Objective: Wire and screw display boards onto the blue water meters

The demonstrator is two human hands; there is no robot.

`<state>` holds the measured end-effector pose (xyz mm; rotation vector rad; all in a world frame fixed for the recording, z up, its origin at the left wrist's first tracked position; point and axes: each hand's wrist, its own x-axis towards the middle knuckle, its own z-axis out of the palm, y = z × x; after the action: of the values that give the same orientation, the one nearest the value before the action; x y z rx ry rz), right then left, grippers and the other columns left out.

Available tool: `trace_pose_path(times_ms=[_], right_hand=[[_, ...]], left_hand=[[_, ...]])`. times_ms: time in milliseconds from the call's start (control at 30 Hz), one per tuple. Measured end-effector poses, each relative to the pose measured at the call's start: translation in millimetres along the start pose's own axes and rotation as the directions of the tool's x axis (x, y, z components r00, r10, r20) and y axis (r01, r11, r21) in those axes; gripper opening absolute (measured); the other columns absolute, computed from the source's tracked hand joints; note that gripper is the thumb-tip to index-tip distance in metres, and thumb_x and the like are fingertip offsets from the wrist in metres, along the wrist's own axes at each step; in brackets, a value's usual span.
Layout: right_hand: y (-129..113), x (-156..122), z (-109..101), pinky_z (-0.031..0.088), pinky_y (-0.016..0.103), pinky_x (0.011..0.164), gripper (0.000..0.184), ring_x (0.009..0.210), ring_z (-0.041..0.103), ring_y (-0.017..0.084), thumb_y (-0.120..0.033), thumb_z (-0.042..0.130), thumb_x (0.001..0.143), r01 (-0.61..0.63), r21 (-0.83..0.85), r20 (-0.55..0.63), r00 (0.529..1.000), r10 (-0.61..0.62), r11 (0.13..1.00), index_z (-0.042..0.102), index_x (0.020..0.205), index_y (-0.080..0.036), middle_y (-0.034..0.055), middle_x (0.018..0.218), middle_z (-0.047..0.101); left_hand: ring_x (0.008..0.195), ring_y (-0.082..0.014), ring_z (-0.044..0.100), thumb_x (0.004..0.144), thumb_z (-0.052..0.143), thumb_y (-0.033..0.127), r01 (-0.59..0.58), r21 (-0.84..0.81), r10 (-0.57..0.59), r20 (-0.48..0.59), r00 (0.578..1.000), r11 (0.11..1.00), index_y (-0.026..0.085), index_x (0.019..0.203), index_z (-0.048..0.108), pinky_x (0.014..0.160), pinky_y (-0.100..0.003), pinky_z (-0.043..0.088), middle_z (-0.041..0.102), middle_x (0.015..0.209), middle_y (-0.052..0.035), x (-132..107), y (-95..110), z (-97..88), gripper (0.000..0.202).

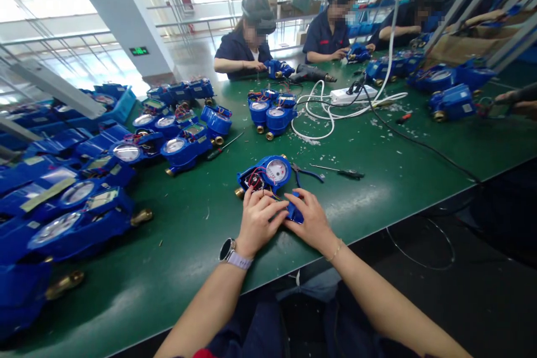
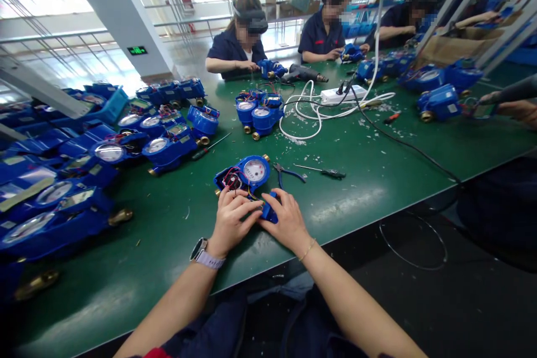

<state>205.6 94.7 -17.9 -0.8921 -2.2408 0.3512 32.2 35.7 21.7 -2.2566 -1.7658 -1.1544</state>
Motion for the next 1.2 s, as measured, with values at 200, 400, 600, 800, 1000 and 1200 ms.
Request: trace_pose_path(times_ms=[200, 400, 600, 800, 1000, 1200], right_hand=[[-3, -1, -4, 0.051, 0.052, 0.095, 0.059, 0.118, 0.051, 0.032, -0.036, 0.075, 0.082, 0.017, -0.071, 0.027, 1.0, -0.016, 0.997, 0.055, 0.135, -0.021, 0.0159, 0.136, 0.049], [-1, -1, -8, 0.048, 0.054, 0.098, 0.06, 0.125, 0.047, 0.032, -0.031, 0.067, 0.088, 0.058, -0.013, 0.077, 0.995, -0.057, 0.998, 0.046, 0.143, -0.022, 0.0168, 0.146, 0.04], [3, -6, -9, 0.049, 0.051, 0.1, 0.044, 0.129, 0.048, 0.031, -0.029, 0.064, 0.091, 0.076, 0.104, 0.024, 0.997, -0.079, 0.992, 0.057, 0.133, -0.021, 0.0178, 0.145, 0.043], [0, -9, -11, 0.05, 0.052, 0.099, 0.034, 0.126, 0.053, 0.031, -0.03, 0.063, 0.091, 0.039, 0.122, 0.005, 0.999, -0.04, 0.992, 0.058, 0.124, -0.019, 0.0181, 0.14, 0.05], [0, -8, -12, 0.052, 0.051, 0.098, 0.031, 0.125, 0.054, 0.031, -0.031, 0.066, 0.09, 0.047, 0.127, -0.015, 0.999, -0.045, 0.991, 0.061, 0.118, -0.02, 0.0179, 0.14, 0.05], [-2, -10, -11, 0.055, 0.05, 0.094, 0.031, 0.121, 0.056, 0.031, -0.026, 0.068, 0.089, 0.075, 0.098, -0.046, 0.996, -0.071, 0.992, 0.062, 0.119, -0.019, 0.0171, 0.137, 0.05]], left_hand=[[0.109, -0.0279, 0.058, 0.089, 0.064, 0.026, 0.045, 0.068, -0.046, 0.011, 0.999, 0.997, 0.028, 0.083, 0.074, 0.113, -0.06, 0.024, 0.072, 0.078, -0.0018, -1, -6, -2.7, 0.011], [0.12, -0.0313, 0.054, 0.089, 0.064, 0.027, 0.093, 0.112, -0.097, 0.03, 0.995, 0.989, 0.028, 0.084, 0.073, 0.113, -0.065, 0.019, 0.073, 0.086, -0.0026, -2, -8, -7.9, 0.011], [0.122, -0.0284, 0.054, 0.087, 0.067, 0.029, -0.005, 0.076, 0.012, -0.095, 0.995, 0.997, 0.026, 0.104, 0.071, 0.113, -0.054, 0.03, 0.074, 0.102, -0.0036, -1, -5, -13.7, 0.017], [0.137, -0.0298, 0.043, 0.092, 0.056, 0.02, -0.225, 0.12, 0.203, 0.167, 0.965, 0.967, 0.024, 0.13, 0.059, 0.118, -0.053, 0.021, 0.068, 0.129, -0.0024, -3, 1, -6.2, 0.038], [0.134, -0.0342, 0.048, 0.091, 0.063, 0.032, -0.134, 0.182, 0.108, 0.145, 0.984, 0.974, 0.027, 0.101, 0.072, 0.116, -0.062, 0.019, 0.073, 0.119, -0.0003, -5, -5, -7.0, 0.015], [0.118, -0.0299, 0.059, 0.086, 0.068, 0.028, -0.181, 0.181, 0.201, -0.095, 0.975, 0.967, 0.023, 0.103, 0.069, 0.103, -0.05, 0.04, 0.072, 0.113, -0.0079, -14, 7, -30.9, 0.018]])
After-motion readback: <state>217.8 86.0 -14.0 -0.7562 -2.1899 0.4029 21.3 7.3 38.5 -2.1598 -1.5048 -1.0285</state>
